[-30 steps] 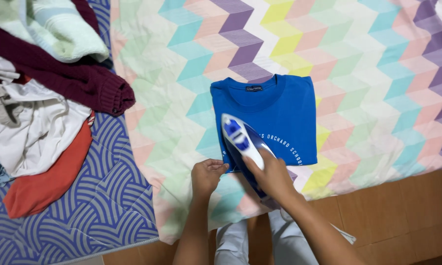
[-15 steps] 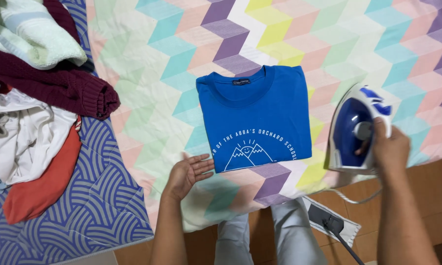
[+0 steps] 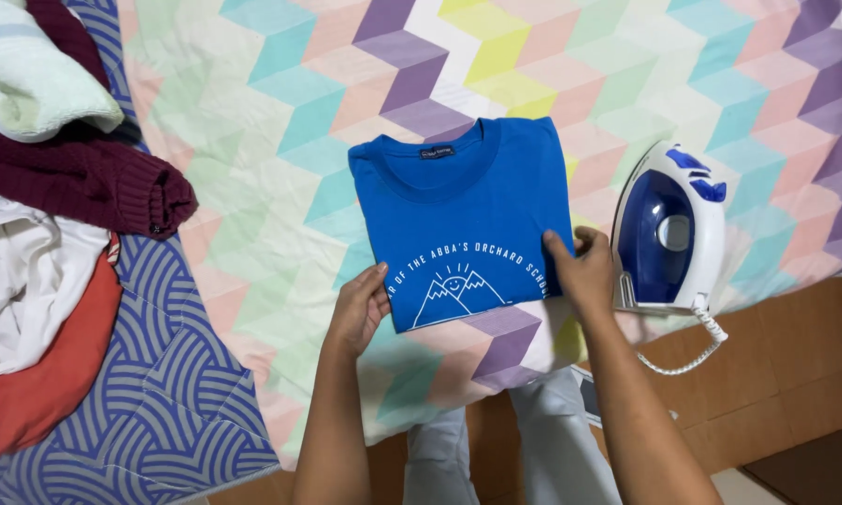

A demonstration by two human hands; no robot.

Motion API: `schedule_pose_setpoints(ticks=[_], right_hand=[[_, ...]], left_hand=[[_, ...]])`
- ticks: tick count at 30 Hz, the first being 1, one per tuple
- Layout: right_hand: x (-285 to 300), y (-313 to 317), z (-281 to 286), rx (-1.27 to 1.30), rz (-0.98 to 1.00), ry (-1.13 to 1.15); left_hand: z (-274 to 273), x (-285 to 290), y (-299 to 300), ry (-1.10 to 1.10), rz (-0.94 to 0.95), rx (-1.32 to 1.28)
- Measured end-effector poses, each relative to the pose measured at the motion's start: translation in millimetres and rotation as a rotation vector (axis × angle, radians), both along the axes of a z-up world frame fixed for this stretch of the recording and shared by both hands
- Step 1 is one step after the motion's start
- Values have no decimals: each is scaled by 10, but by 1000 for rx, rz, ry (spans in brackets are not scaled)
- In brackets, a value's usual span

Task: Ironing a blue t-shirt on a bed and folding it neatly before placing it back in a closet.

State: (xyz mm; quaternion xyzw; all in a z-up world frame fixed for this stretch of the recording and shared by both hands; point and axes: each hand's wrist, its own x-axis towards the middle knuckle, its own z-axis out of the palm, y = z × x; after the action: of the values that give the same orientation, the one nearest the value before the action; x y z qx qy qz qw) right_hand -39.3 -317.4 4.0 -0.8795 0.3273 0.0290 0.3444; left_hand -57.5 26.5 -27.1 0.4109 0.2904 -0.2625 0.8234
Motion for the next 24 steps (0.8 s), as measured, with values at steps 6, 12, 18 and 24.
schedule_pose_setpoints(ticks=[6,12,18,24], right_hand=[[461,3,290,751,-54,262],[492,-239,187,1068,67,310],[264,-240,139,1307,76,200],[136,-30,997,1163,351,260]], left_hand=[[-148,91,-122,-52,128,-55],[-98,197,-294,-37,165,101],[395,-57,-510,-119,55,380],[1128,-872,-445,-145,200,465]])
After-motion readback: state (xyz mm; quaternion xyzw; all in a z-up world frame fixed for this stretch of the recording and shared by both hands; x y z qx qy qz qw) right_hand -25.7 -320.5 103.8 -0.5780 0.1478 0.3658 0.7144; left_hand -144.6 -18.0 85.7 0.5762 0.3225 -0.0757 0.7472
